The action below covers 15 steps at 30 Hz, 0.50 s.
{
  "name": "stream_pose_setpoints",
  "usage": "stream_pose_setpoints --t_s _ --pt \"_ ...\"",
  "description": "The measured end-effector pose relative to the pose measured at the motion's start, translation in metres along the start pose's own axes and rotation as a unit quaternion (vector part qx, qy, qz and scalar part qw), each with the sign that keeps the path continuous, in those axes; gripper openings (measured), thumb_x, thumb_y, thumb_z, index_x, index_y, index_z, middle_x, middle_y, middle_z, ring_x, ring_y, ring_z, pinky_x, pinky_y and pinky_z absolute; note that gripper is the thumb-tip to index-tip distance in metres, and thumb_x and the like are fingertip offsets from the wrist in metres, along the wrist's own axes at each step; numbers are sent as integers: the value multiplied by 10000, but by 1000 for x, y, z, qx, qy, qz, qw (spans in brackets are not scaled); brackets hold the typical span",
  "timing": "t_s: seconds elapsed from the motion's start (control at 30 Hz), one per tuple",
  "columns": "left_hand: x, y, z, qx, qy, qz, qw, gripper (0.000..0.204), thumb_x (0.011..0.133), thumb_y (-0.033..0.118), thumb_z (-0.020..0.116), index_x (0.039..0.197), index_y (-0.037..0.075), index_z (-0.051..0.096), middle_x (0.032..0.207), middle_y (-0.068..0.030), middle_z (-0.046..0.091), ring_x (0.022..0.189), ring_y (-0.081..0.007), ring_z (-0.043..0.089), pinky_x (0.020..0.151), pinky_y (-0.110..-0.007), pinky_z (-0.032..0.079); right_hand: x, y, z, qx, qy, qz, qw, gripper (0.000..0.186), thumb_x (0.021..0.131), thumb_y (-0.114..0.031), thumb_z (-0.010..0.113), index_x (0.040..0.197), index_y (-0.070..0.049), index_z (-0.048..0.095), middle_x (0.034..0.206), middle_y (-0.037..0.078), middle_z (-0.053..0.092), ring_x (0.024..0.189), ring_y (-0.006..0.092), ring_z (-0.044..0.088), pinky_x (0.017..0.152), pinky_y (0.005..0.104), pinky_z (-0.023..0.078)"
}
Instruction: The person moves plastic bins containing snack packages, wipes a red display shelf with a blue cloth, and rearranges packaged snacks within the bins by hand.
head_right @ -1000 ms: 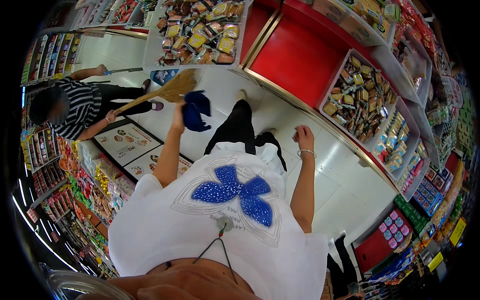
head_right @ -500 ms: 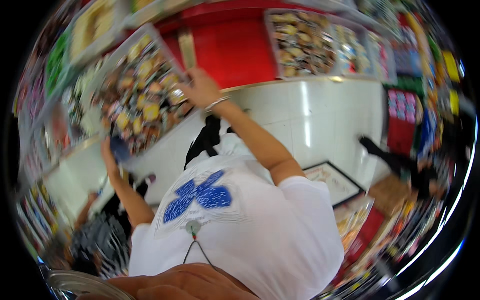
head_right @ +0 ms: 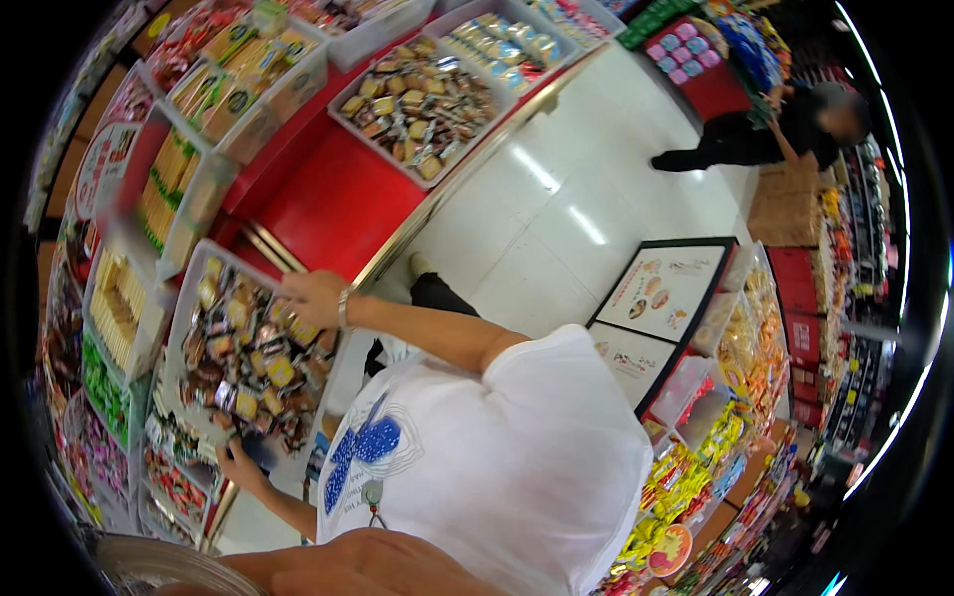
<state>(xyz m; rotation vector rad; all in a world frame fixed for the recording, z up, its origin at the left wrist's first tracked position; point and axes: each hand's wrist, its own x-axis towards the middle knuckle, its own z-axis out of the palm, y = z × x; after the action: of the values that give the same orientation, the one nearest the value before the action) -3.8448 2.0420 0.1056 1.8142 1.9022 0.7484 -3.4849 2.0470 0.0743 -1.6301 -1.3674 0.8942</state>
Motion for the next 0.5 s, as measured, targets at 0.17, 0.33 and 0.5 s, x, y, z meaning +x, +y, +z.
stream_pose_setpoints --t_s 0.17,0.33,0.5 --pt "13 76 14 -27 -32 66 997 181 743 124 589 847 -23 562 772 -152 542 707 -290 503 690 -368 412 -22 12 -64 43 59 50 996 176 761 -174 628 799 -49 510 649 58 464 577 162 463 530 316 396" --pt "39 147 59 0 -119 98 988 200 717 148 615 840 -6 580 777 -137 549 719 -287 530 679 -343 423 -17 42 -136 -25 106 69 992 246 738 -209 649 753 -37 474 614 113 457 566 254 471 535 339 388" --pt "40 183 117 53 -166 68 982 257 713 266 628 819 33 610 747 -131 563 700 -317 556 639 -384 436 -4 92 -185 -55 105 79 990 256 739 -211 649 721 -25 474 607 104 444 556 246 448 535 350 378"
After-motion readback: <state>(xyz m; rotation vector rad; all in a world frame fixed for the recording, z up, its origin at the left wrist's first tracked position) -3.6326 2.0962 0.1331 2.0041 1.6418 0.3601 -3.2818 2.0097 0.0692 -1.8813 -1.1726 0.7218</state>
